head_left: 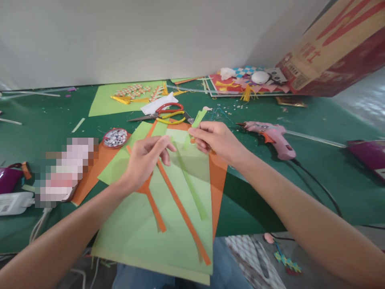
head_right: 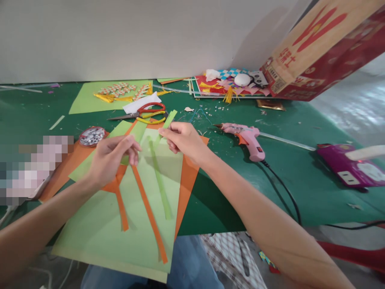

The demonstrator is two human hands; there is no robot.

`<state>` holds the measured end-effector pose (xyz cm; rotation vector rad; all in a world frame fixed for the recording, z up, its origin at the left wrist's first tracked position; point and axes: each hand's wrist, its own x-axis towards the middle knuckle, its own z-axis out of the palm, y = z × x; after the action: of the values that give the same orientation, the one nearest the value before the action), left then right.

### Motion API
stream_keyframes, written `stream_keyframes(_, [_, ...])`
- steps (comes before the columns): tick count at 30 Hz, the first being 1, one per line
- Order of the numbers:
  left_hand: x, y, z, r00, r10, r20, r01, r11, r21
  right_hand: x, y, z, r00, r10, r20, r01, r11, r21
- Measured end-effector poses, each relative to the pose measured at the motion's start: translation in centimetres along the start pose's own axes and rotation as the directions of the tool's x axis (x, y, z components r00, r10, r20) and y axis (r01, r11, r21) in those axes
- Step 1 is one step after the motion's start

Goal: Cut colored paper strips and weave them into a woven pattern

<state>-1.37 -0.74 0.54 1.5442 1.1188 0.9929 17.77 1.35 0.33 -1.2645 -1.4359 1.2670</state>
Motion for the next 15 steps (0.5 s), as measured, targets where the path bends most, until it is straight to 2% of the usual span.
stream_keyframes(3, [0.6,-0.4,-0.4,0.988,0.024,-0.153,-0.027,1.000,-0.015,-0.1,0.0,-0.2,0.991,0.089,0.097,-0.062,0.966,-0.252])
stream_keyframes(6, [1.2,-0.8,-0.7,0.972,0.028,-0.233,-0.034,0.999,-0.018,-0.1,0.4,0.1,0.981,0.125,0.145,-0.054,0.906,-0.420])
stream_keyframes(11, [1.7,-0.9,-0.8,0.954,0.075,-0.289,-0.065,0.997,0.044,-0.1,1.4,0.6,0.988,0.018,0.155,0.072,0.830,-0.553])
stream_keyframes(15, [2.0,-1.3,-1.0,0.936,0.136,-0.326,-0.088,0.984,0.157,-0.1,1.3,0.7,0.994,0.045,0.102,0.029,0.776,-0.630])
